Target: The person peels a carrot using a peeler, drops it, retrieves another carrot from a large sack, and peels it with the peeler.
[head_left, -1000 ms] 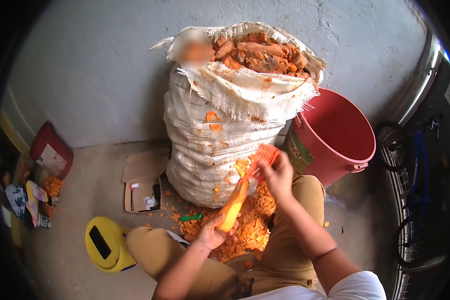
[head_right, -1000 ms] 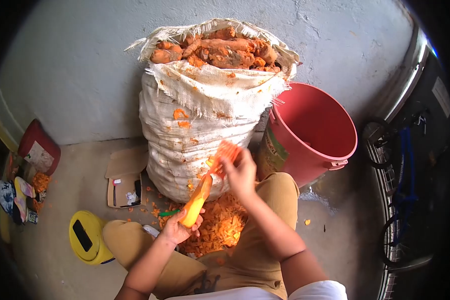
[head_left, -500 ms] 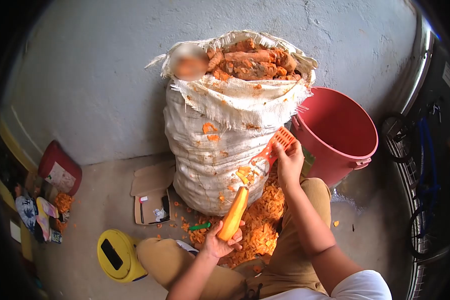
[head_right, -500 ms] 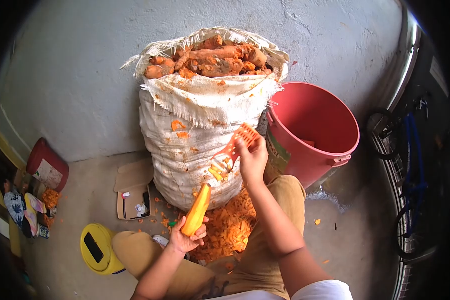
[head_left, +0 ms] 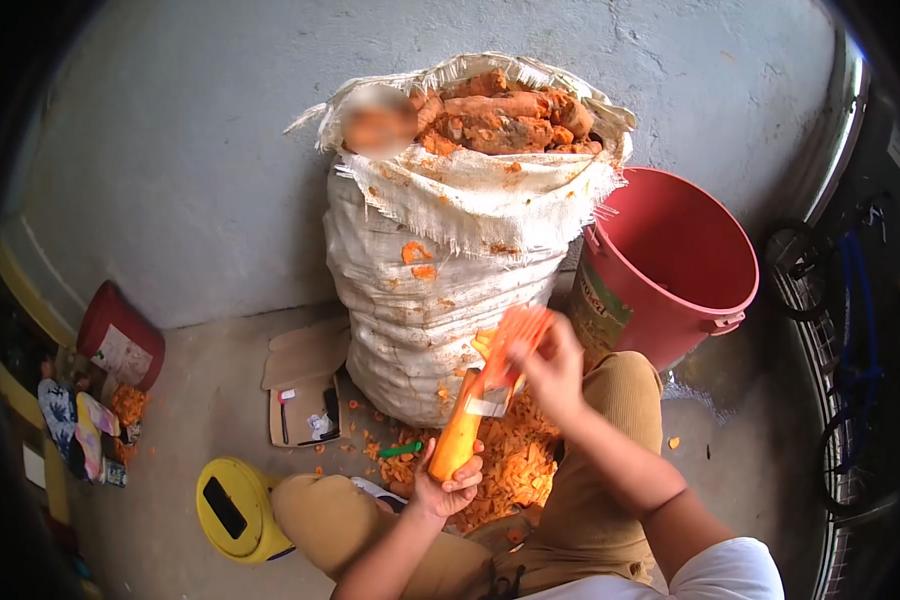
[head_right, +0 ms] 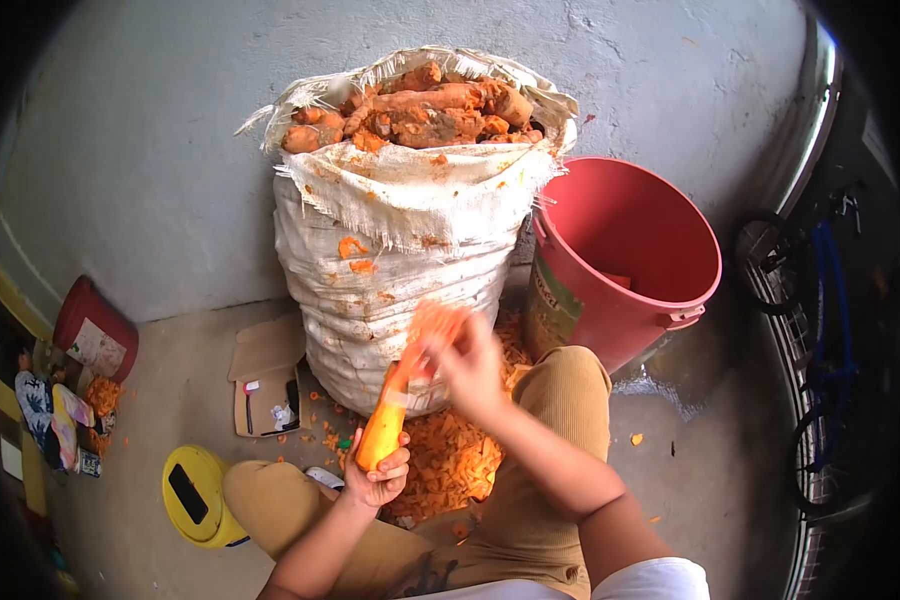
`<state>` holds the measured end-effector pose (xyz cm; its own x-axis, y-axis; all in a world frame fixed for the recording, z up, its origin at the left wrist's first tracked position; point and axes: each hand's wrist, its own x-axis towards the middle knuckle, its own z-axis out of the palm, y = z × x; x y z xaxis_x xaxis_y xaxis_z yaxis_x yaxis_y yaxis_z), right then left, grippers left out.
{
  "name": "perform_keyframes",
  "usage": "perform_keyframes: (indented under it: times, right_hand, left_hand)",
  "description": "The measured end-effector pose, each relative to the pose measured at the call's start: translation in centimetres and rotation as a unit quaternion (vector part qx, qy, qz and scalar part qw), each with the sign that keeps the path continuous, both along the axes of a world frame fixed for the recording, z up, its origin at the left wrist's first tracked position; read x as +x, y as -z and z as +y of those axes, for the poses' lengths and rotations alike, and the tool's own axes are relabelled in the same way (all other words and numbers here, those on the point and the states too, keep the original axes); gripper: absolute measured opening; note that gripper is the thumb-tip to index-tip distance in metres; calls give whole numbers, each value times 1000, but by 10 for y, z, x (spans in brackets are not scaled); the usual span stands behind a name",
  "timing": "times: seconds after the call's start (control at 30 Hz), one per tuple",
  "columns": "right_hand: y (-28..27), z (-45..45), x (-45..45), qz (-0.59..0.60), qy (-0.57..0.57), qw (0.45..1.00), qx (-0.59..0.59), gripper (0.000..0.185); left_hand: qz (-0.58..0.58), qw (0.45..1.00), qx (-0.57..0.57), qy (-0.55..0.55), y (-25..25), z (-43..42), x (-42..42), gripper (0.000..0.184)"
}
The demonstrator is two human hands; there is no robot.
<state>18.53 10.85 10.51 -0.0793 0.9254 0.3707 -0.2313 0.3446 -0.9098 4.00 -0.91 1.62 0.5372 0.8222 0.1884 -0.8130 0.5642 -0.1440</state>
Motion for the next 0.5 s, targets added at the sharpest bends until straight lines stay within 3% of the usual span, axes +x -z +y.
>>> perform_keyframes:
  times: [0.07, 0.1, 0.2, 0.27, 0.33, 0.43, 0.5]
  right_hand:
    - [18, -22, -8, -55, -76, 995, 42, 31]
    - [17, -14, -11, 25, -71, 997, 19, 33]
    - [10, 31, -3, 122, 74, 988, -56, 23]
    - [8, 69, 15, 227, 115, 967, -21, 19]
    - [10, 82, 27, 238, 115, 964, -32, 18]
    - [29, 67, 20, 259, 1, 957, -127, 24]
    - [37, 44, 7, 296, -82, 923, -232, 26]
  left_hand:
    - [-10, 1000, 18, 14, -1, -1, 3, 59]
    - [-15, 999, 26, 20, 0, -2, 4, 58]
    - [-36, 999, 30, 27, 1, -2, 7, 58]
    - [-7, 998, 51, 37, 5, -6, 8, 58]
    - [20, 997, 54, 46, 2, -11, 8, 58]
    - [75, 995, 56, 29, -2, -9, 9, 62]
    - [107, 992, 56, 28, -4, -6, 10, 63]
